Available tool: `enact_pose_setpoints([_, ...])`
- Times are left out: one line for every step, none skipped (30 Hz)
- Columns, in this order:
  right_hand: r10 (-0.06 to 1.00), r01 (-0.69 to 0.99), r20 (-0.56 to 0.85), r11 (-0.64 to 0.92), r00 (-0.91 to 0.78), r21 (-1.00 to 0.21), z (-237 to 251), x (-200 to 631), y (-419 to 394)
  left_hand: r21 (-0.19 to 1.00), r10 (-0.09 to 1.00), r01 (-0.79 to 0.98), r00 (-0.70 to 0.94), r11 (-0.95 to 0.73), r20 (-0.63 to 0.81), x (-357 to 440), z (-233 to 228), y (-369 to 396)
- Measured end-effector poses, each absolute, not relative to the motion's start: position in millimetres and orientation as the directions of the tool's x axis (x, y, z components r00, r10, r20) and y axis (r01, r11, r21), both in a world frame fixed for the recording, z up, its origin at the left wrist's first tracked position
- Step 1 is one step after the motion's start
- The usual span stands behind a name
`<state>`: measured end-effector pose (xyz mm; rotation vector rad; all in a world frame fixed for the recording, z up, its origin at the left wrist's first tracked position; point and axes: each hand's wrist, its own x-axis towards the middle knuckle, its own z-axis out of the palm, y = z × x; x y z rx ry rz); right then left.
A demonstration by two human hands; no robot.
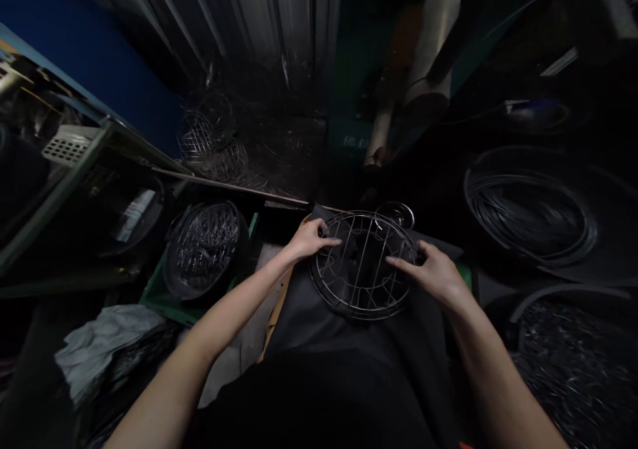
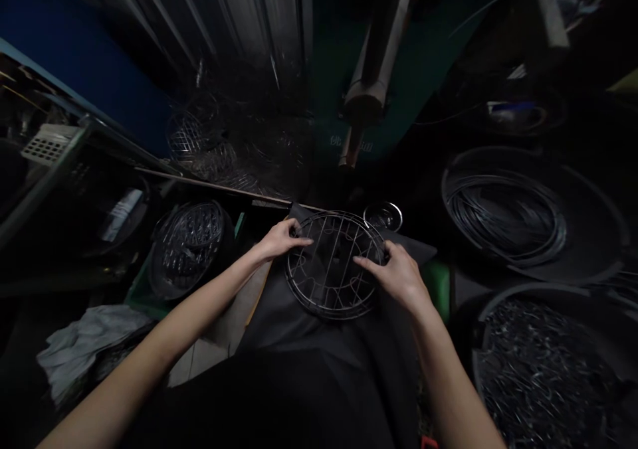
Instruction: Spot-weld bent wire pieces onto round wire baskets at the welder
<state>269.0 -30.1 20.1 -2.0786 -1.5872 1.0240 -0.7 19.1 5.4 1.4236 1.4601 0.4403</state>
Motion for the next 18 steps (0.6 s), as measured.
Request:
enact_pose_setpoints([0.937,0.698,-0.325,-0.315,0.124,-0.643,18.7,268.9,-30.4,0.812,0.893,0.531,0.206,0.242,-0.401,-1.0,5.4,19.1])
enact_pose_setpoints([0.939,0.690,-0.320,-0.315,0.127,-0.652,17.2,268.9,-31.0,0.811,0.891,0.532,0.208,0.244,-0.404,-1.3,5.3,19.0])
enact_pose_setpoints([0.938,0.672,-0.323,-0.321,0.127,-0.667,15.5,268.9,-31.6,0.810,0.890,0.532,0.207,0.245,-0.405,-1.5,4.8,18.9])
enact_pose_setpoints([0.935,0.647,-0.332,-0.329,0.123,-0.688,13.8,269.0,-32.2,0.812,0.891,0.529,0.208,0.245,-0.404,-1.5,4.1,18.9])
enact_pose_setpoints([0.931,0.615,-0.344,-0.341,0.118,-0.711,12.1,269.2,-32.8,0.817,0.891,0.522,0.211,0.245,-0.402,-1.4,3.0,19.1])
enact_pose_setpoints([0.928,0.579,-0.356,-0.352,0.113,-0.735,10.6,269.5,-33.2,0.822,0.891,0.514,0.215,0.245,-0.400,-1.1,1.8,19.4])
enact_pose_setpoints([0.925,0.543,-0.365,-0.361,0.106,-0.758,9.5,269.8,-33.5,0.826,0.890,0.507,0.219,0.247,-0.401,-0.8,0.5,19.8])
enact_pose_setpoints([0.924,0.511,-0.369,-0.365,0.098,-0.779,8.8,270.0,-33.7,0.830,0.888,0.498,0.223,0.250,-0.402,-0.4,-0.8,20.3])
enact_pose_setpoints([0.926,0.483,-0.368,-0.363,0.089,-0.797,8.6,270.1,-33.9,0.836,0.886,0.486,0.228,0.255,-0.403,0.0,-2.0,20.8])
enact_pose_setpoints([0.927,0.460,-0.366,-0.362,0.084,-0.811,8.9,269.8,-34.2,0.842,0.885,0.472,0.233,0.260,-0.404,0.5,-3.1,21.3])
enact_pose_setpoints([0.927,0.442,-0.365,-0.362,0.083,-0.821,9.7,269.3,-34.6,0.850,0.883,0.455,0.237,0.267,-0.404,0.9,-3.9,21.6])
enact_pose_setpoints([0.925,0.424,-0.370,-0.370,0.084,-0.827,10.9,268.4,-34.9,0.858,0.882,0.435,0.241,0.274,-0.404,1.3,-4.6,21.9])
enact_pose_setpoints([0.919,0.398,-0.385,-0.386,0.087,-0.832,12.3,267.3,-35.2,0.866,0.881,0.411,0.243,0.285,-0.406,1.8,-5.0,21.9])
enact_pose_setpoints([0.911,0.367,-0.403,-0.407,0.091,-0.836,14.1,266.0,-35.4,0.872,0.879,0.388,0.245,0.298,-0.409,2.3,-5.2,21.8])
enact_pose_setpoints([0.902,0.338,-0.422,-0.428,0.095,-0.839,16.0,264.8,-35.4,0.877,0.877,0.368,0.244,0.311,-0.413,2.9,-5.3,21.6])
enact_pose_setpoints([0.895,0.312,-0.435,-0.443,0.099,-0.840,18.0,263.8,-35.0,0.880,0.875,0.348,0.243,0.325,-0.419,3.4,-5.3,21.4])
enact_pose_setpoints([0.890,0.294,-0.445,-0.453,0.099,-0.841,20.2,263.0,-34.2,0.882,0.871,0.328,0.246,0.338,-0.426,3.8,-5.2,21.2])
enact_pose_setpoints([0.885,0.283,-0.455,-0.463,0.098,-0.840,22.5,262.6,-33.0,0.883,0.867,0.313,0.248,0.350,-0.432,4.1,-5.1,21.2])
